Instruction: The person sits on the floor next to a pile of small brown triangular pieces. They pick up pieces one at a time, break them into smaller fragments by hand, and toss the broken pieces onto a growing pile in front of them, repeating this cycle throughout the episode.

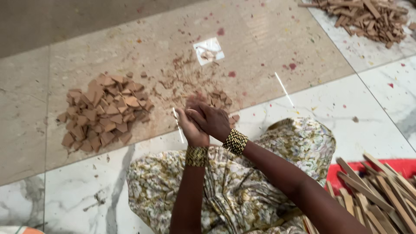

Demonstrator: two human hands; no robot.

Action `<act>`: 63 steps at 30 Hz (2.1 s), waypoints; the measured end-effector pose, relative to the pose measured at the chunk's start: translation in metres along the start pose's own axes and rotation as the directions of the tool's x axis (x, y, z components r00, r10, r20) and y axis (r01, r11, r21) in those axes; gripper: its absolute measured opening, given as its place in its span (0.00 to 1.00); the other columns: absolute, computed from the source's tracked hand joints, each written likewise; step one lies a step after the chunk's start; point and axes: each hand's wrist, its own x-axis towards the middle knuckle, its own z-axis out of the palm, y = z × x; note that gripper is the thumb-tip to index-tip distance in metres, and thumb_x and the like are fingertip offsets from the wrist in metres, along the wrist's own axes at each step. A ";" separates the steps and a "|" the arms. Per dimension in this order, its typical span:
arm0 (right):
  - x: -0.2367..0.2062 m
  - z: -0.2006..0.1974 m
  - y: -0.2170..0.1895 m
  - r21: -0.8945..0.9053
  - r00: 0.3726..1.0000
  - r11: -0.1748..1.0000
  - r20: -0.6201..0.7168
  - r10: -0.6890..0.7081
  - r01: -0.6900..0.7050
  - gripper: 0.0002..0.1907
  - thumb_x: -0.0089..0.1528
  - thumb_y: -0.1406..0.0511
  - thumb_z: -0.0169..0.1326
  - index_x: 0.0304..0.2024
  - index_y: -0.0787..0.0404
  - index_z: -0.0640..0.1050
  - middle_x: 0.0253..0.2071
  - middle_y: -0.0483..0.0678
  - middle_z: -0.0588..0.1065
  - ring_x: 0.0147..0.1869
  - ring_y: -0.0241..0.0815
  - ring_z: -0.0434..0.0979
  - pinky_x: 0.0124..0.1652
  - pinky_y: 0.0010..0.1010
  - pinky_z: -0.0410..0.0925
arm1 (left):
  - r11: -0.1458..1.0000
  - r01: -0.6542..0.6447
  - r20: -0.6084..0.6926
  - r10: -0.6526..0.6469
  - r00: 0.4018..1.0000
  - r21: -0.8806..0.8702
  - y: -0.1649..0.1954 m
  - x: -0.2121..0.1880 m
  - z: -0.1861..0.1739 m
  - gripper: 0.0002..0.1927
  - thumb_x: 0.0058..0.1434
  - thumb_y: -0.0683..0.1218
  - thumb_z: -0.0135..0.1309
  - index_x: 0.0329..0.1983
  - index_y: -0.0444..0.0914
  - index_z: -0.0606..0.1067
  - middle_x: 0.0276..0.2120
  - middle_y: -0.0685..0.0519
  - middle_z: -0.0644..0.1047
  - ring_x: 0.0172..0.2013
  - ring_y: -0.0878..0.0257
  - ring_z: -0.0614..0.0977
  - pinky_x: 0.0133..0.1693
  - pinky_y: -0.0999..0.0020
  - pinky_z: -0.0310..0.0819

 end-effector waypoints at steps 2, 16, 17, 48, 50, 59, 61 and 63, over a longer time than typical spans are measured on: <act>0.008 0.010 0.010 0.049 0.990 0.994 -0.105 -0.094 0.100 0.20 0.67 0.48 0.50 0.45 0.53 0.81 0.27 0.48 0.80 0.24 0.40 0.80 0.28 0.35 0.73 | 0.996 0.000 -0.054 0.005 0.999 0.090 0.000 0.002 -0.006 0.41 0.74 0.68 0.27 0.74 0.31 0.57 0.70 0.39 0.65 0.70 0.48 0.65 0.70 0.54 0.59; 0.023 0.022 0.036 0.040 0.992 0.996 0.100 0.071 -0.075 0.20 0.64 0.50 0.49 0.52 0.51 0.79 0.30 0.48 0.79 0.20 0.48 0.78 0.21 0.38 0.73 | 0.992 0.122 -0.199 -0.115 0.973 0.022 -0.015 0.023 -0.004 0.41 0.70 0.68 0.24 0.74 0.36 0.56 0.68 0.38 0.66 0.66 0.46 0.69 0.65 0.51 0.63; 0.021 0.018 0.034 0.059 0.996 0.997 0.065 0.055 -0.059 0.19 0.65 0.51 0.50 0.50 0.53 0.79 0.30 0.49 0.80 0.22 0.49 0.79 0.24 0.39 0.73 | 0.995 0.099 -0.139 -0.095 0.986 0.024 -0.016 0.022 -0.004 0.41 0.71 0.68 0.25 0.74 0.35 0.56 0.69 0.39 0.65 0.67 0.46 0.68 0.67 0.51 0.62; 0.031 0.013 0.029 0.081 0.986 0.995 -0.152 0.070 -0.058 0.19 0.68 0.48 0.50 0.43 0.53 0.80 0.28 0.47 0.80 0.28 0.44 0.82 0.32 0.39 0.75 | 0.986 0.159 -0.159 -0.148 0.976 0.057 -0.019 0.037 -0.008 0.36 0.75 0.68 0.26 0.69 0.37 0.63 0.65 0.46 0.69 0.67 0.54 0.69 0.69 0.55 0.62; 0.029 0.011 0.025 0.115 0.981 0.992 -0.184 0.067 -0.046 0.19 0.67 0.48 0.50 0.43 0.54 0.80 0.30 0.48 0.81 0.30 0.44 0.83 0.32 0.39 0.75 | 0.984 0.161 -0.158 -0.148 0.976 0.074 -0.018 0.036 -0.012 0.36 0.75 0.68 0.26 0.68 0.36 0.63 0.65 0.46 0.70 0.66 0.54 0.69 0.69 0.56 0.61; 0.048 0.004 0.015 0.046 0.990 0.993 -0.087 0.113 -0.109 0.18 0.68 0.48 0.50 0.42 0.51 0.80 0.30 0.47 0.81 0.28 0.43 0.82 0.31 0.36 0.73 | 0.988 0.123 -0.172 -0.105 0.979 0.094 -0.008 0.047 -0.011 0.34 0.74 0.64 0.30 0.70 0.37 0.61 0.66 0.49 0.69 0.68 0.56 0.67 0.69 0.55 0.59; 0.050 0.004 0.017 0.038 0.985 0.998 -0.159 0.060 -0.054 0.18 0.68 0.49 0.51 0.42 0.54 0.80 0.30 0.47 0.80 0.28 0.44 0.81 0.29 0.37 0.72 | 0.980 0.185 -0.205 -0.167 0.964 0.071 -0.007 0.049 -0.005 0.34 0.73 0.65 0.29 0.71 0.39 0.61 0.66 0.50 0.69 0.68 0.56 0.68 0.69 0.55 0.59; 0.050 0.007 0.020 0.029 0.980 0.997 -0.189 -0.059 0.066 0.18 0.69 0.49 0.49 0.42 0.52 0.81 0.30 0.46 0.80 0.26 0.41 0.80 0.28 0.35 0.71 | 0.986 0.163 -0.071 -0.160 0.985 0.044 -0.005 0.050 0.000 0.38 0.73 0.67 0.27 0.70 0.35 0.62 0.65 0.45 0.69 0.67 0.53 0.69 0.68 0.53 0.60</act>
